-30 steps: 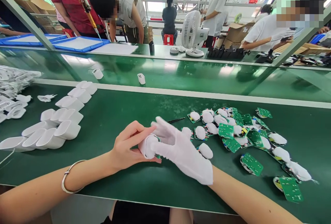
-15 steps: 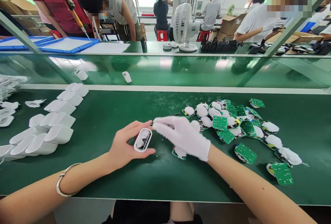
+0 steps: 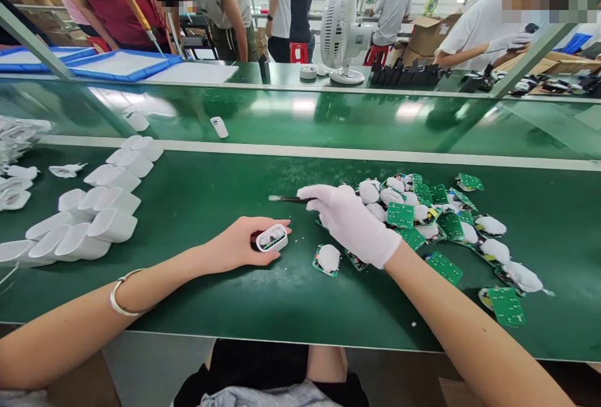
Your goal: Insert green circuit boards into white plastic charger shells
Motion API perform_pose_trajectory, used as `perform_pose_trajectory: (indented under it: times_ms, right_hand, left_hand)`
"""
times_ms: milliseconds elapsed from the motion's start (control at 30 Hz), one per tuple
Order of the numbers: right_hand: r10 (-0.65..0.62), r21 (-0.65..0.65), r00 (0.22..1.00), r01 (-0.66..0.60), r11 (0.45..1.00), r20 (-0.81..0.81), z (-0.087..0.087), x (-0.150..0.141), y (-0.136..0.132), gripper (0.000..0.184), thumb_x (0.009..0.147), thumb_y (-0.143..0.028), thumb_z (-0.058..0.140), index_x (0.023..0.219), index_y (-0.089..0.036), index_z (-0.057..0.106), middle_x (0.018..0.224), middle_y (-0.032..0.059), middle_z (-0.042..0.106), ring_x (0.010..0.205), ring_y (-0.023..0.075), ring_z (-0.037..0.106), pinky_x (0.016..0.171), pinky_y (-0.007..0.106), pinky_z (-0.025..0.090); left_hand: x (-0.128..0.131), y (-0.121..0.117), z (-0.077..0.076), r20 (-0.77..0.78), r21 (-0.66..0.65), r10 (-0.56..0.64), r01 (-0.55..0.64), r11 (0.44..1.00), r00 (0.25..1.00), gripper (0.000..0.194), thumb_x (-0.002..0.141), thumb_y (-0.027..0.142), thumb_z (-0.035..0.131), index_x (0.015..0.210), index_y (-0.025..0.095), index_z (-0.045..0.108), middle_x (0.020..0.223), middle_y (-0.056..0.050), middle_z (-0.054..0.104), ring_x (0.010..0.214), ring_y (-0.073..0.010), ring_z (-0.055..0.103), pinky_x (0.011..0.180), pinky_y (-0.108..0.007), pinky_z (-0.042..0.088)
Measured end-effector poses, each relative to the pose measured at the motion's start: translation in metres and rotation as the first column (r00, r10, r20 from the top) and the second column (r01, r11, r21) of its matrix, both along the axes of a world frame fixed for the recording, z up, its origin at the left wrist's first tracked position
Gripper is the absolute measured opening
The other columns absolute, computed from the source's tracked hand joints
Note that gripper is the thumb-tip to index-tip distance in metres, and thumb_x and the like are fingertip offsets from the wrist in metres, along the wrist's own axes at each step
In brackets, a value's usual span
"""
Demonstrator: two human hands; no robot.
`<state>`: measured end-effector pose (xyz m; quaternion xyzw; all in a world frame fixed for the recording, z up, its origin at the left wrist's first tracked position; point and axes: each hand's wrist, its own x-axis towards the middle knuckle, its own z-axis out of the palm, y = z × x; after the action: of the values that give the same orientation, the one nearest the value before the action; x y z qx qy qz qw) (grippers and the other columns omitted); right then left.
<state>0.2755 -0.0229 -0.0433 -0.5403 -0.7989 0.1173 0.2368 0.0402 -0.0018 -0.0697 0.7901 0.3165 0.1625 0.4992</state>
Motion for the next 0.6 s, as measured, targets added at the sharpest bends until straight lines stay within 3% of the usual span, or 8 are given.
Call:
perform_pose_trajectory:
  times_ms: [67, 167, 433, 600]
  right_hand:
    - [0.096, 0.078, 0.989, -0.105, 0.991, 0.110, 0.004, 0.004, -0.008, 0.032, 0.095, -0.023, 0.035, 0.111, -0.025, 0.063, 0.083, 0.0034, 0.065, 0.073, 0.0158, 0.054, 0.072, 0.031, 0.037]
    - [0.075, 0.157, 0.961, -0.120, 0.980, 0.264, 0.004, 0.002, -0.011, 0.030, 0.095, -0.028, 0.039, 0.098, -0.024, 0.069, 0.081, 0.0049, 0.064, 0.075, 0.0173, 0.052, 0.074, 0.033, 0.031]
    - [-0.070, 0.297, 0.936, -0.039, 0.954, 0.346, 0.004, -0.009, -0.017, 0.028, 0.093, -0.025, 0.043, 0.088, -0.024, 0.070, 0.076, 0.0044, 0.065, 0.075, 0.0182, 0.050, 0.074, 0.034, 0.027]
    - [-0.014, 0.272, 0.937, -0.088, 0.958, 0.349, 0.001, -0.024, -0.020, 0.029, 0.092, -0.018, 0.043, 0.090, -0.026, 0.070, 0.077, 0.0030, 0.066, 0.071, 0.0168, 0.048, 0.072, 0.033, 0.027]
  left_hand:
    - [-0.002, 0.003, 0.000, -0.004, 0.003, -0.024, 0.024, 1.000, 1.000, 0.036, 0.074, 0.025, 0.065, 0.108, 0.015, 0.065, 0.097, -0.005, 0.066, 0.085, -0.0191, 0.061, 0.066, -0.023, 0.045]
    - [-0.004, 0.007, 0.000, 0.015, -0.032, -0.063, 0.063, 0.997, 0.998, 0.035, 0.073, 0.025, 0.065, 0.107, 0.015, 0.065, 0.084, -0.001, 0.061, 0.066, -0.0113, 0.052, 0.058, -0.021, 0.040]
    - [-0.003, 0.009, 0.000, 0.047, -0.084, -0.055, 0.058, 0.995, 0.997, 0.033, 0.071, 0.024, 0.066, 0.102, 0.013, 0.066, 0.085, -0.001, 0.060, 0.069, -0.0110, 0.049, 0.061, -0.021, 0.040]
    - [-0.004, 0.013, 0.000, 0.038, -0.053, -0.116, 0.118, 0.992, 0.993, 0.029, 0.072, 0.024, 0.064, 0.099, 0.015, 0.067, 0.084, -0.001, 0.059, 0.070, -0.0119, 0.050, 0.060, -0.022, 0.039]
